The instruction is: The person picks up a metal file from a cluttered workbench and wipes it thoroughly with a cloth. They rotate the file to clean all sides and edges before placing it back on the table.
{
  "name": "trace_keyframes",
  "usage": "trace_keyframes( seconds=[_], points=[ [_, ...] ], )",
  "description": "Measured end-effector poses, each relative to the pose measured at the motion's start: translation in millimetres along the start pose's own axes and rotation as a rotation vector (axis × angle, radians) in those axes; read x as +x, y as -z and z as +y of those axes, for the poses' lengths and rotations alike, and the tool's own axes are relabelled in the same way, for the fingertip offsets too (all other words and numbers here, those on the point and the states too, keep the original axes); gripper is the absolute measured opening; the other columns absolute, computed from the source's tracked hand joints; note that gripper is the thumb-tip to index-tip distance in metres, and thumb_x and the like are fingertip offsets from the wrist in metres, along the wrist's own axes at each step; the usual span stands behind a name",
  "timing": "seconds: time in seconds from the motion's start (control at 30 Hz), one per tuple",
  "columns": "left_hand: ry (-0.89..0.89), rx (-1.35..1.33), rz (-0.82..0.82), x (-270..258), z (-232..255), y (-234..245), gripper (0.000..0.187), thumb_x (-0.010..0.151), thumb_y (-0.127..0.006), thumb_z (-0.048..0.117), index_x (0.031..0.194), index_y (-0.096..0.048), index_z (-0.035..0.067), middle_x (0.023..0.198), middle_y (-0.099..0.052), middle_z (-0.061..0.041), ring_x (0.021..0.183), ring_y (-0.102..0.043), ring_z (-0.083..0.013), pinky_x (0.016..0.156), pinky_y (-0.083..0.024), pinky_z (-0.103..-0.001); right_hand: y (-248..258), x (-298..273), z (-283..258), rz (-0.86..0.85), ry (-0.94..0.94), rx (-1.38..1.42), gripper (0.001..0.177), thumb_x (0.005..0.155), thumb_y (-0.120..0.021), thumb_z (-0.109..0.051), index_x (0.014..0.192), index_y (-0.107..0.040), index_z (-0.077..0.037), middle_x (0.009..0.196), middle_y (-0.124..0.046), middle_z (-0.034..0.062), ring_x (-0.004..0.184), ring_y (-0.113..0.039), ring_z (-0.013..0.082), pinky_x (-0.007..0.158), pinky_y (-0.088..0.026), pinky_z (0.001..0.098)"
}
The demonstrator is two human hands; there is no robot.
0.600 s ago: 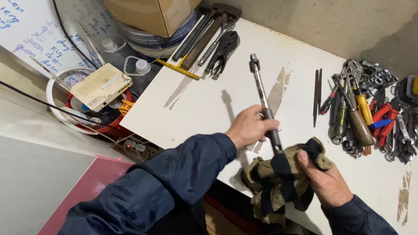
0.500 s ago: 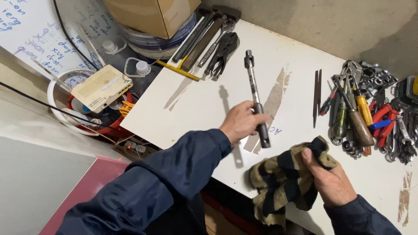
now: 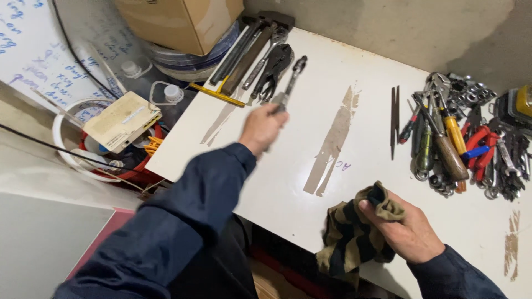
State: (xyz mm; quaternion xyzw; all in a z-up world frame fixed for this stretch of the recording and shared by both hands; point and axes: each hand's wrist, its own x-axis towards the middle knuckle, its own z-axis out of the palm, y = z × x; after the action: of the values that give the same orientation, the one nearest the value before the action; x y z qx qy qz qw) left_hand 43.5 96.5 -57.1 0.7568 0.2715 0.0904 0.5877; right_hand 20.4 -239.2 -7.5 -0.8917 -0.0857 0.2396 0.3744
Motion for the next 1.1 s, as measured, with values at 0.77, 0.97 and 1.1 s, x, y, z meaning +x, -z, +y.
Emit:
trace_keyframes(
  seconds=[0.77,0.97,1.1],
  points=[
    [-0.152,0.820,0.108,169.1,-16.8,83.3,0.044,0.094,-0.063,0.034,0.131,-0.061,0.010,0.119,-0.067,-0.019,0.106,-0.061,-0.0412,0.091,-0.048,-0.057,7.3,-13.3,-34.5,0.093,-0.333,0.267,0.025,0.084,-0.078,-0.005,0.107,-0.086,0.002,0.099,-0.083,0.0113,0.098,-0.067,0.0193,0.093,-0.048,0.0314],
    [-0.203,0.898,0.172,193.2,-37.6,72.8,0.043,0.087,-0.068,0.034,0.122,-0.068,0.009,0.118,-0.069,-0.020,0.107,-0.064,-0.0428,0.087,-0.051,-0.057,5.8,-10.1,-50.8,0.071,-0.399,0.397,0.024,0.086,-0.071,0.000,0.106,-0.082,0.008,0.102,-0.081,0.0175,0.100,-0.070,0.0266,0.095,-0.049,0.0351],
    [-0.224,0.918,0.191,197.5,-49.0,65.1,0.041,0.092,-0.064,0.033,0.125,-0.067,0.010,0.121,-0.065,-0.019,0.107,-0.063,-0.0411,0.086,-0.050,-0.057,-2.3,-4.5,-56.1,0.168,-0.546,0.838,0.031,0.090,-0.052,0.034,0.118,-0.061,0.024,0.116,-0.065,0.0349,0.106,-0.060,0.0454,0.100,-0.044,0.0472]
  ],
)
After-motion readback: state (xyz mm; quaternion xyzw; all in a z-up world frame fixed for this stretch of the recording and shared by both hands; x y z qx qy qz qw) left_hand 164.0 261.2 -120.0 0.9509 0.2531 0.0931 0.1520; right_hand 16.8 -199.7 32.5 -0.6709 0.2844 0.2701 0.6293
